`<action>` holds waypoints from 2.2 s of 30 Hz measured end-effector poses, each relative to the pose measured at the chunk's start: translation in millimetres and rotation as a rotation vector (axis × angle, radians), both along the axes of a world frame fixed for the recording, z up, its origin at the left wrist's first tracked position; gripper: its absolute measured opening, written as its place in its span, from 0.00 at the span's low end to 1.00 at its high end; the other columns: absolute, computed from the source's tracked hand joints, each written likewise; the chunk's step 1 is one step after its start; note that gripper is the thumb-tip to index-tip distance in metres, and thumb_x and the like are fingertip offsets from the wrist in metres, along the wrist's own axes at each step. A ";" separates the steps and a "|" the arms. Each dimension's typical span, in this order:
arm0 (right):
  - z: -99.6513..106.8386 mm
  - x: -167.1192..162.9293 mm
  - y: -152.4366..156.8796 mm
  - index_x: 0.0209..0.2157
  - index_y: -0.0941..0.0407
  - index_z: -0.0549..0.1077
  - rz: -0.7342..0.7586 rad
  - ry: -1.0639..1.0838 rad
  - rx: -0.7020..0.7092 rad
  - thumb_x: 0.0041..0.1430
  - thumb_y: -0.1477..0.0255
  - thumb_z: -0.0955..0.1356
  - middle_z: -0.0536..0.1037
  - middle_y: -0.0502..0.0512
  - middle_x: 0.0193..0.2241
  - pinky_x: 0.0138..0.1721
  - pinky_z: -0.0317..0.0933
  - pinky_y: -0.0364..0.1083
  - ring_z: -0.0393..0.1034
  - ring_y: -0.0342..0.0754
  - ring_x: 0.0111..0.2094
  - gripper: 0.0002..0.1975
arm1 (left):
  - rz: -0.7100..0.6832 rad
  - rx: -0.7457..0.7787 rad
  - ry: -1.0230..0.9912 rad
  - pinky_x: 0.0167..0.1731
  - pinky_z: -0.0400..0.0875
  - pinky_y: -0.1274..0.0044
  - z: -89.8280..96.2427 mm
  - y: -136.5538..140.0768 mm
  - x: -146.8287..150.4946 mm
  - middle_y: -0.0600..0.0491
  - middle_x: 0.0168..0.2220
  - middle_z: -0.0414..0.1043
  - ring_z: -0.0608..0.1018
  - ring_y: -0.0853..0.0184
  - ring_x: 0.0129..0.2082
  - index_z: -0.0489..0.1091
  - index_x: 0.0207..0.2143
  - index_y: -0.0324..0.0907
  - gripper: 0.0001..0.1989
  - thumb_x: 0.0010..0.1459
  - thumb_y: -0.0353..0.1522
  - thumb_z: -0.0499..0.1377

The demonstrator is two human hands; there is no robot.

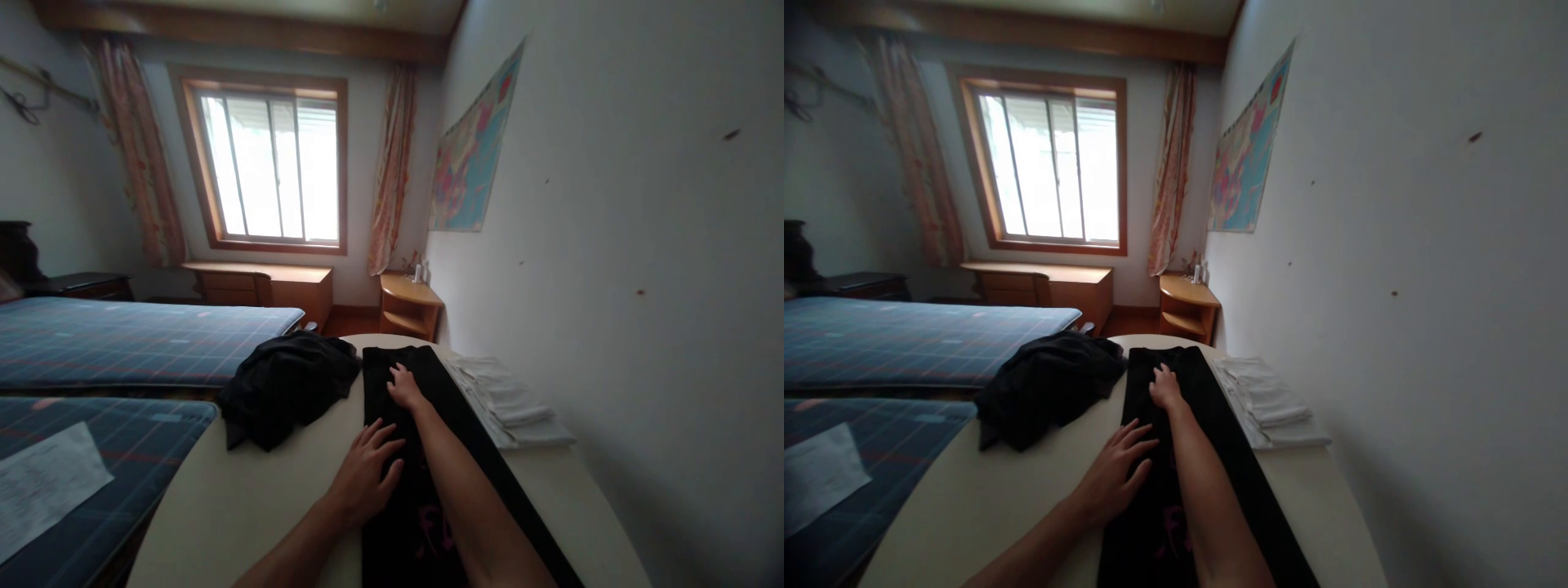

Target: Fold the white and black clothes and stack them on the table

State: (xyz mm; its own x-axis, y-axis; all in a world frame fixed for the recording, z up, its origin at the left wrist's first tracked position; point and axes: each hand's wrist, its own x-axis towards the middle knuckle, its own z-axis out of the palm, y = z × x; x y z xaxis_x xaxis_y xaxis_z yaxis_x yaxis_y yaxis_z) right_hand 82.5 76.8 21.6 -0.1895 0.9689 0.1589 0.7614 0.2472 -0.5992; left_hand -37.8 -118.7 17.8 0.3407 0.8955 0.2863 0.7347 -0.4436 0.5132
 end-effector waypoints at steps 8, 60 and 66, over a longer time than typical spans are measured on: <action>20.7 25.9 -54.5 0.59 0.53 0.68 0.168 -0.384 0.182 0.65 0.64 0.63 0.52 0.61 0.68 0.63 0.47 0.56 0.50 0.57 0.66 0.23 | -0.025 -0.010 0.109 0.65 0.47 0.55 -6.5 -0.7 -1.6 0.51 0.67 0.54 0.51 0.51 0.69 0.66 0.60 0.52 0.24 0.64 0.43 0.53; 9.3 81.4 -207.6 0.70 0.50 0.43 0.442 -0.467 -0.085 0.60 0.41 0.57 0.38 0.61 0.70 0.65 0.27 0.66 0.26 0.64 0.70 0.44 | 0.008 -0.092 0.266 0.63 0.56 0.61 16.7 -16.3 -37.1 0.35 0.65 0.57 0.59 0.47 0.65 0.69 0.45 0.37 0.23 0.55 0.46 0.59; 31.3 89.0 -216.9 0.66 0.49 0.58 0.498 -0.444 -0.092 0.53 0.43 0.65 0.53 0.64 0.68 0.64 0.41 0.65 0.42 0.67 0.68 0.44 | 0.023 -0.142 0.301 0.63 0.55 0.63 14.4 -19.4 -35.2 0.32 0.66 0.52 0.55 0.48 0.67 0.69 0.45 0.35 0.22 0.56 0.44 0.58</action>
